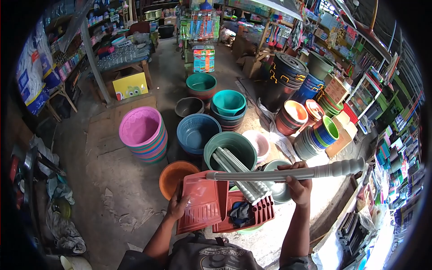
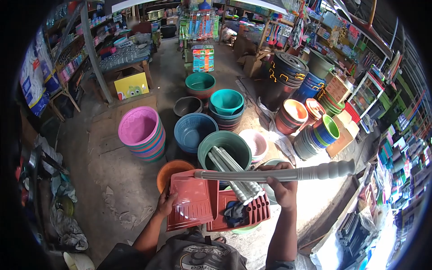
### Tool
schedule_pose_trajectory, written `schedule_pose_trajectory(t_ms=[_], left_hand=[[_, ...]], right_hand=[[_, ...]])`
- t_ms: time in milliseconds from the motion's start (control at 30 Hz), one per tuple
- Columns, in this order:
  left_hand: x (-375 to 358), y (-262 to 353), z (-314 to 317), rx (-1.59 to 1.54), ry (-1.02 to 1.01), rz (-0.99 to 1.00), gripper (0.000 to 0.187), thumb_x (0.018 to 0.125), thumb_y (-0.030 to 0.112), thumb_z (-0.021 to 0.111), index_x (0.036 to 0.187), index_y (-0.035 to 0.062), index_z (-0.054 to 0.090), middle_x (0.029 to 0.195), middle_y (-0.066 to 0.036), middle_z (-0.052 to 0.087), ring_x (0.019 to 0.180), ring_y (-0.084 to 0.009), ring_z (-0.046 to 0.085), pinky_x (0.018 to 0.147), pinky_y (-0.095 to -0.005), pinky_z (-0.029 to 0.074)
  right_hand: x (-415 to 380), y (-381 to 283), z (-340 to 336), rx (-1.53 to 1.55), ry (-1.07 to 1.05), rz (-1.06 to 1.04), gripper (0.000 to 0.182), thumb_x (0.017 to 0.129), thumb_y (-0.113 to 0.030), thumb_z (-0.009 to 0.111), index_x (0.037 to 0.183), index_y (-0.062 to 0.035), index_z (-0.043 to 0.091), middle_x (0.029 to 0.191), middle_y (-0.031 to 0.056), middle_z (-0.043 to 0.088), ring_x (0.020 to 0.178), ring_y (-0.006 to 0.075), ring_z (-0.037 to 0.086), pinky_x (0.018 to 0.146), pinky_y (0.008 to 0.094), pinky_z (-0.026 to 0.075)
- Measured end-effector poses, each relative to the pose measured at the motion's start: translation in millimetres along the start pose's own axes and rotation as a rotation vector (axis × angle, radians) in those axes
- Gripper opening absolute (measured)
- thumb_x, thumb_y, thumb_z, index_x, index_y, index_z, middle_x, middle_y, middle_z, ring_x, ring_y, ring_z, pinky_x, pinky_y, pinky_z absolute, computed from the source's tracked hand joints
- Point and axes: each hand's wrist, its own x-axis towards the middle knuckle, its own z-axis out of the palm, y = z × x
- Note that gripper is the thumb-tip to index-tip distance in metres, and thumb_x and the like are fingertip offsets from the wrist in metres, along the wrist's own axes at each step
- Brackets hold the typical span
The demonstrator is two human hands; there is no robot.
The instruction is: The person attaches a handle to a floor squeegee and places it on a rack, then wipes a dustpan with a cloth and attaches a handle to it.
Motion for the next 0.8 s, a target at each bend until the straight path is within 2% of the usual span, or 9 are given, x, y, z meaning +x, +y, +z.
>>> schedule_pose_trajectory(t_ms=[67,133,367,467,533,600,667,700,800], left_hand=[[-1,5,1,-0.002,-0.006,-0.008,0.071,0.092,0.018,0.053,0.147,-0.0005,0.012,0.149,-0.015,0.029,0.136,-0.0201,0.030,0.110,-0.0303,0.023],[-4,5,3,0.009,0.051,0.010,0.071,0.092,0.018,0.055,0.147,-0.0009,0.013,0.148,-0.015,0.031,0.135,-0.0204,0.032,0.109,-0.0303,0.025],[-12,-5,6,0.066,0.073,0.081,0.068,0.092,0.020,0.056,0.145,-0.0002,0.019,0.146,-0.015,0.033,0.132,-0.0221,0.036,0.108,-0.0320,0.028],[-9,4,8,-0.202,0.048,0.045,0.072,0.088,0.022,0.061,0.145,0.0044,0.020,0.144,-0.016,0.034,0.129,-0.0245,0.039,0.106,-0.0355,0.032],[0,41,2,0.038,-0.010,-0.135,0.081,0.083,0.025,0.068,0.144,0.0080,0.019,0.140,-0.016,0.036,0.127,-0.0252,0.041,0.103,-0.0377,0.035],[22,60,-1,0.041,-0.024,-0.139,0.088,0.076,0.025,0.074,0.145,0.0077,0.021,0.136,-0.017,0.040,0.126,-0.0247,0.041,0.101,-0.0380,0.037],[33,83,2,-0.163,-0.284,-0.343,0.088,0.073,0.021,0.075,0.144,0.0077,0.025,0.134,-0.015,0.043,0.126,-0.0239,0.040,0.102,-0.0372,0.037],[35,79,3,-0.164,-0.285,-0.341,0.088,0.073,0.021,0.075,0.144,0.0077,0.025,0.134,-0.015,0.043,0.126,-0.0239,0.040,0.102,-0.0372,0.037],[46,55,3,-0.094,-0.395,-0.586,0.082,0.072,0.014,0.071,0.143,0.0094,0.030,0.132,-0.012,0.045,0.122,-0.0233,0.044,0.100,-0.0390,0.039]], right_hand=[[-5,2,-5,-0.047,0.114,0.117,0.032,0.075,0.002,0.066,0.099,-0.0001,0.045,0.104,0.0240,0.062,0.097,0.0286,0.062,0.088,0.0408,0.048],[-12,4,1,-0.102,0.050,0.042,0.035,0.075,0.001,0.068,0.099,-0.0011,0.044,0.102,0.0237,0.062,0.097,0.0277,0.062,0.085,0.0383,0.051],[-25,16,11,-0.193,0.144,-0.091,0.033,0.079,-0.001,0.064,0.103,-0.0006,0.041,0.102,0.0242,0.062,0.094,0.0281,0.063,0.085,0.0402,0.051],[-26,-5,17,-0.140,0.064,-0.156,0.036,0.082,-0.005,0.065,0.108,-0.0016,0.040,0.103,0.0236,0.062,0.097,0.0304,0.063,0.090,0.0440,0.050],[-24,-17,14,-0.093,-0.002,-0.171,0.040,0.082,-0.007,0.067,0.110,-0.0017,0.039,0.104,0.0251,0.061,0.099,0.0338,0.062,0.090,0.0447,0.050],[-24,-22,17,-0.075,-0.044,-0.170,0.042,0.081,-0.008,0.068,0.110,-0.0017,0.039,0.105,0.0259,0.061,0.099,0.0352,0.062,0.090,0.0450,0.050],[-24,-23,22,-0.054,-0.090,-0.164,0.044,0.080,-0.009,0.069,0.111,-0.0017,0.039,0.105,0.0267,0.060,0.100,0.0367,0.062,0.090,0.0453,0.050],[-24,-23,26,-0.016,-0.092,-0.144,0.042,0.078,-0.006,0.069,0.109,-0.0015,0.040,0.105,0.0279,0.061,0.100,0.0354,0.062,0.089,0.0438,0.050],[-25,-22,30,0.052,-0.126,-0.099,0.040,0.076,-0.002,0.068,0.107,-0.0009,0.043,0.105,0.0298,0.061,0.100,0.0344,0.063,0.088,0.0417,0.050]])
